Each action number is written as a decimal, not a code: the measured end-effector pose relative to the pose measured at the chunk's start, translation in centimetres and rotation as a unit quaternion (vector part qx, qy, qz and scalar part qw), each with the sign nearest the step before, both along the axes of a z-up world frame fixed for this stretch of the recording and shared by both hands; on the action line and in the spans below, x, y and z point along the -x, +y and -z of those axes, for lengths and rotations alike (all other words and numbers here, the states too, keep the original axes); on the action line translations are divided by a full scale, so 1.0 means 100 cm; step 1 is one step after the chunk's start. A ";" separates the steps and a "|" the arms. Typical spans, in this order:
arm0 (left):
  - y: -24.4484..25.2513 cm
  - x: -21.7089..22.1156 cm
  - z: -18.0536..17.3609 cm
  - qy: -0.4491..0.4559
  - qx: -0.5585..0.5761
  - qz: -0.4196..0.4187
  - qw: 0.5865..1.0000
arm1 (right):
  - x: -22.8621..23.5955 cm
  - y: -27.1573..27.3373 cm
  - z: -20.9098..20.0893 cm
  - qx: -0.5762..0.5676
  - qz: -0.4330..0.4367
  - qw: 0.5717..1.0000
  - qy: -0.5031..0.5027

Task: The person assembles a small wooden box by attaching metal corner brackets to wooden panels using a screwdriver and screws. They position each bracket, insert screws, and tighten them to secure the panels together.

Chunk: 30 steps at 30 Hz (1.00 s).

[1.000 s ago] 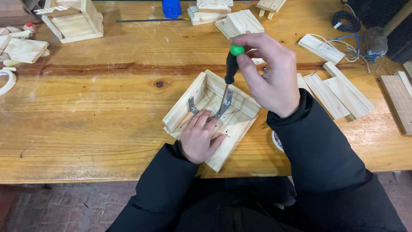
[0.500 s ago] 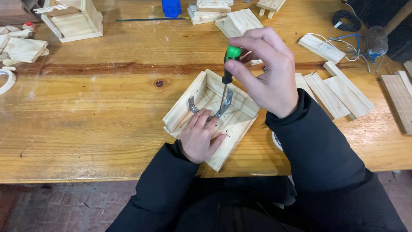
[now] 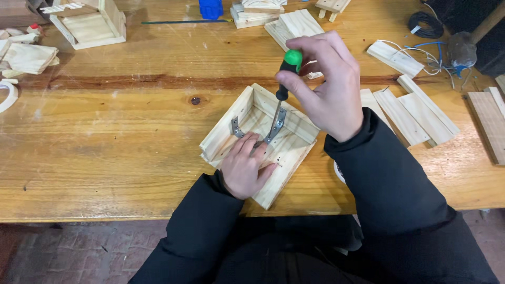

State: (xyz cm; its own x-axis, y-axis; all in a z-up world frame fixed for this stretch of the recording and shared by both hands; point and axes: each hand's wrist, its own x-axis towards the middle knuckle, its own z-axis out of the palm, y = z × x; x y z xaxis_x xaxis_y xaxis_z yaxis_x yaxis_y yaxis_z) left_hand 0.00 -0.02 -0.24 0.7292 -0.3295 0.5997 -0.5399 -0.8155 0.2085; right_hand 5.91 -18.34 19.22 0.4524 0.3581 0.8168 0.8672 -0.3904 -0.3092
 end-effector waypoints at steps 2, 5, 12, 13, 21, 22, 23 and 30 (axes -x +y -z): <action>0.000 -0.001 0.000 -0.001 -0.001 0.001 1.000 | 0.000 0.002 0.000 -0.004 0.002 1.000 0.031; 0.000 -0.001 0.001 0.008 0.002 0.004 1.000 | 0.002 0.003 0.000 -0.022 -0.017 0.997 0.074; 0.000 -0.001 0.003 -0.005 0.013 0.003 1.000 | -0.001 0.002 0.005 0.043 -0.022 0.998 0.042; 0.000 -0.001 0.004 -0.005 0.014 0.003 1.000 | 0.000 0.002 0.003 0.044 -0.023 0.998 0.042; 0.006 -0.016 0.007 0.009 0.017 -0.004 1.000 | 0.014 -0.026 -0.006 -0.024 -0.057 0.989 0.131; 0.004 -0.024 0.009 0.010 0.018 -0.005 1.000 | 0.023 -0.037 -0.010 -0.023 -0.058 0.989 0.132; 0.001 -0.031 0.012 -0.025 -0.020 -0.038 0.999 | 0.033 -0.048 -0.013 -0.032 -0.045 0.994 0.092; -0.011 -0.077 0.012 0.060 -0.171 -0.031 0.983 | 0.083 -0.104 0.019 -0.106 0.064 0.992 -0.026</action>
